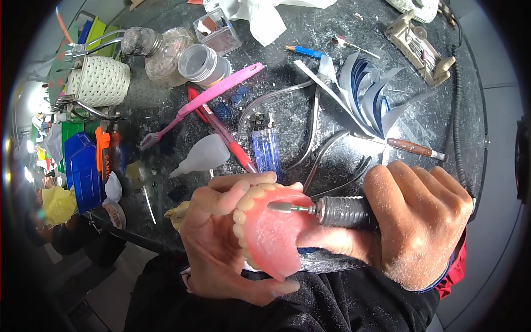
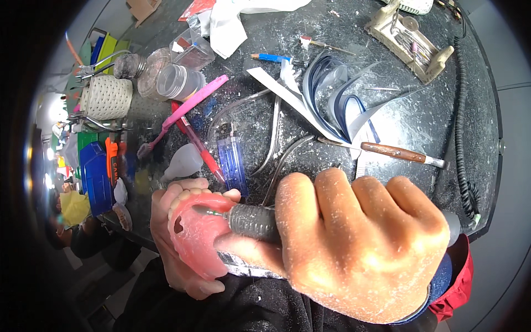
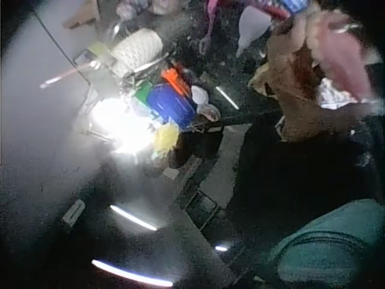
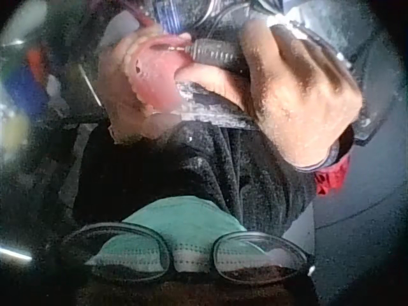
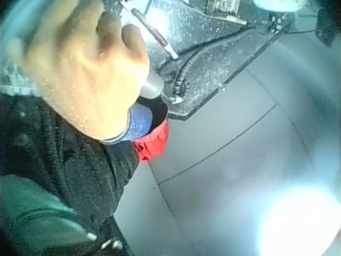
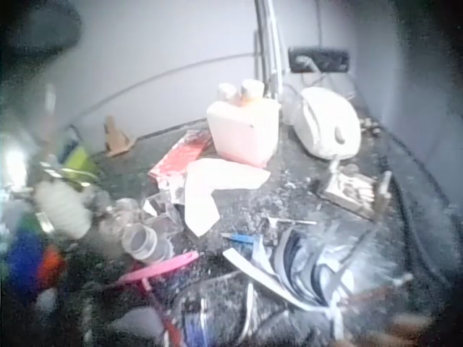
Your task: The person grinds a denture using a rotary tool and then fits the denture onto a plaster dental model by hand.
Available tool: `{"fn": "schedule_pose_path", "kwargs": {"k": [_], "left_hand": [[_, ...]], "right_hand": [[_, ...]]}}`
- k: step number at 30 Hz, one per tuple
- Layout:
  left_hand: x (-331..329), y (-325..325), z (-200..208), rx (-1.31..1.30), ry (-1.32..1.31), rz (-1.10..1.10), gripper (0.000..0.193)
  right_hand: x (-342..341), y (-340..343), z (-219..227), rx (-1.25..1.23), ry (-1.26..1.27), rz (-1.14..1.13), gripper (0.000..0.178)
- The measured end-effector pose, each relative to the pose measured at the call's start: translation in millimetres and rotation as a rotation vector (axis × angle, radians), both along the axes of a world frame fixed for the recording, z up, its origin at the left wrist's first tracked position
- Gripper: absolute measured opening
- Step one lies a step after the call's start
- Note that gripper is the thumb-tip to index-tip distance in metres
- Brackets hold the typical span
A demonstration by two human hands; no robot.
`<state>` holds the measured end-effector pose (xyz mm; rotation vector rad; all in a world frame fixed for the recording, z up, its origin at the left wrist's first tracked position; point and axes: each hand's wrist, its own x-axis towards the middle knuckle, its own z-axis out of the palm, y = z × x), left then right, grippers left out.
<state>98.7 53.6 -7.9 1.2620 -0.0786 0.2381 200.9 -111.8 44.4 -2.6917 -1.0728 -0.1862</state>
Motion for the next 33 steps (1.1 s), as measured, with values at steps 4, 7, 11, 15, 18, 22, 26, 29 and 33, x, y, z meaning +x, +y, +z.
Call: {"fn": "schedule_pose_path", "kwargs": {"k": [4, 7, 11, 15, 18, 22, 26, 29, 33], "left_hand": [[-2.5, 0.8, -0.7, 0.021, 0.042, 0.022, 0.097], [-3.1, -2.5, -0.9, 0.008, 0.025, 0.027, 0.098], [-3.5, 0.4, -3.5, 0.021, 0.036, 0.036, 0.097], [-1.1, -0.2, -0.6, 0.039, 0.026, 0.054, 0.097], [3.6, -2.7, -1.8, 0.026, 0.011, 0.035, 0.097], [-0.7, -2.0, -1.0, 0.064, 0.006, 0.092, 0.096], [-0.7, -1.5, -5.3, 0.084, -0.03, 0.105, 0.095], [5.0, -2.2, -13.1, 0.072, -0.1, 0.057, 0.094], [-1.8, 0.1, -3.9, 0.147, -0.08, 0.116, 0.09]], "right_hand": [[0.1, -1.7, 5.9, -0.063, 0.005, -0.029, 0.07], [-2.3, -0.8, 12.8, -0.072, -0.02, -0.055, 0.07], [-1.2, 6.0, 6.2, -0.046, -0.025, -0.023, 0.07], [-1.0, 1.7, 1.3, -0.036, 0.011, -0.023, 0.068], [-2.8, -2.5, 2.5, -0.034, 0.003, -0.041, 0.066], [1.2, 1.4, -2.5, -0.001, 0.013, 0.018, 0.067], [0.9, 1.2, -1.3, 0.018, -0.004, -0.007, 0.069], [-4.5, -5.2, 7.0, -0.066, -0.036, -0.102, 0.071], [3.4, 0.2, 4.6, -0.031, -0.023, -0.034, 0.073]]}}
